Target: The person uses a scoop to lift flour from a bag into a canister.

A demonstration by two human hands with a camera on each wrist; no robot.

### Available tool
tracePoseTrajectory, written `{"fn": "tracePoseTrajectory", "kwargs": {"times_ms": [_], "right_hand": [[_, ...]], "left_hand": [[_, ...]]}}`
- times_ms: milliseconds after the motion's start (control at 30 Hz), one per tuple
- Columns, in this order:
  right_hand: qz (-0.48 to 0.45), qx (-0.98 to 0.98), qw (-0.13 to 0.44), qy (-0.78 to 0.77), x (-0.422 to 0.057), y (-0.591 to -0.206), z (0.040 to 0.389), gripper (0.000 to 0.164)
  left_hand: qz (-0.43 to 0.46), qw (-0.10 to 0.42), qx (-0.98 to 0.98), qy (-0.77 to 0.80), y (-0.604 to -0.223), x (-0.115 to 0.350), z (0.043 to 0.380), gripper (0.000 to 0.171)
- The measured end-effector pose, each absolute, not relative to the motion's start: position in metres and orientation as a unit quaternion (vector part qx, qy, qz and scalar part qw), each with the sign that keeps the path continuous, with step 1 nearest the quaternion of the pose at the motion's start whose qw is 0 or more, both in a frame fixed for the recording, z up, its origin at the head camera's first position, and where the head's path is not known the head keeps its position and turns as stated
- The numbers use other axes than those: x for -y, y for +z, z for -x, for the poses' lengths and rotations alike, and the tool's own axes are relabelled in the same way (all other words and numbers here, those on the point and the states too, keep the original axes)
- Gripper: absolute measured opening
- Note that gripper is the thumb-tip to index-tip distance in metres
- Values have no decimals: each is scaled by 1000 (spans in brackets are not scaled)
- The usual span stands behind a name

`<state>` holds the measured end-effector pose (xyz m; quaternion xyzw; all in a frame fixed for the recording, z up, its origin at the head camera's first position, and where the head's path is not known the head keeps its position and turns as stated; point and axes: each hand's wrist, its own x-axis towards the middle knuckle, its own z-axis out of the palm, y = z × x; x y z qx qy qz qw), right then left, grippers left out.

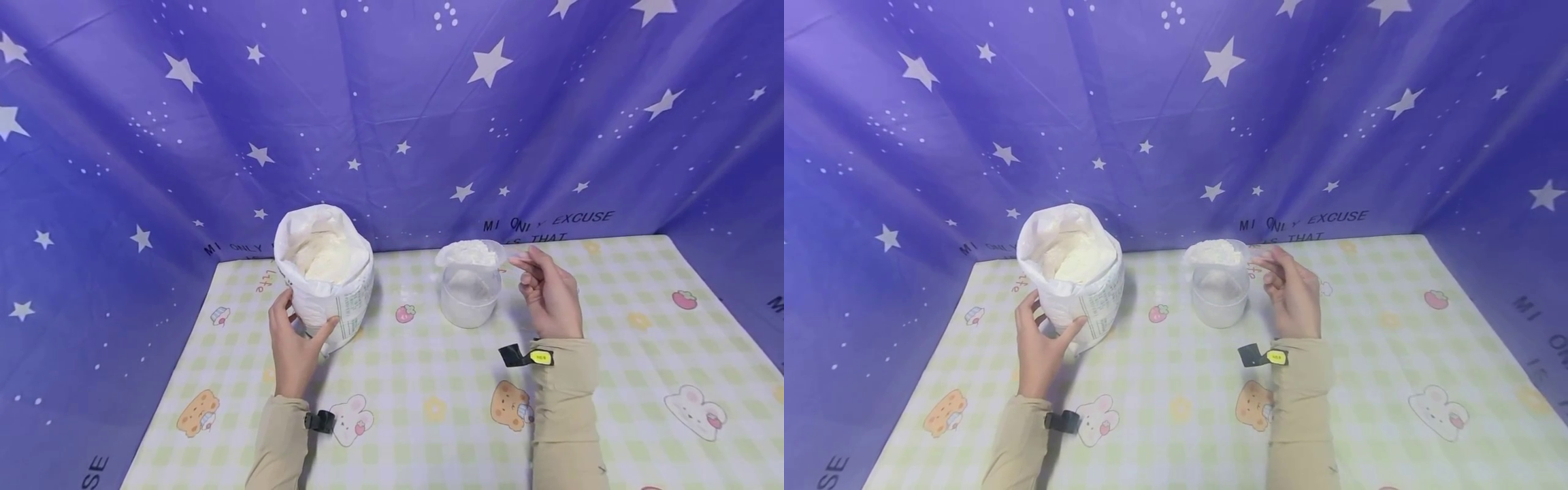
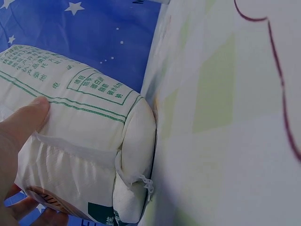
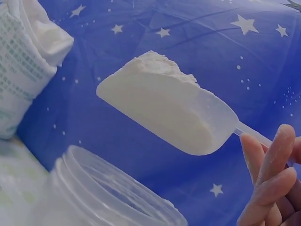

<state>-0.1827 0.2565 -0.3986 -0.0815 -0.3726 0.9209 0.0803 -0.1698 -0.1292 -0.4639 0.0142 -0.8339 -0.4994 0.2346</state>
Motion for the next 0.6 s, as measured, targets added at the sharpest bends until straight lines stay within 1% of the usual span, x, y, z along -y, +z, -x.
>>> {"fn": "tracePoseTrajectory", "kwargs": {"times_ms": [167, 300, 500, 600], "right_hand": [[88, 385, 107, 913, -263, -399, 180, 18], [99, 408, 139, 897, -268, -397, 177, 17], [136, 460, 186, 858, -271, -393, 174, 18], [157, 490, 201, 834, -270, -391, 173, 20]], "left_hand": [[-16, 236, 833, -501, -464, 129, 169, 90], [-17, 237, 832, -501, -464, 129, 169, 90], [-11, 239, 830, -504, -465, 129, 169, 91], [-7, 241, 830, -502, -466, 130, 170, 91]]}}
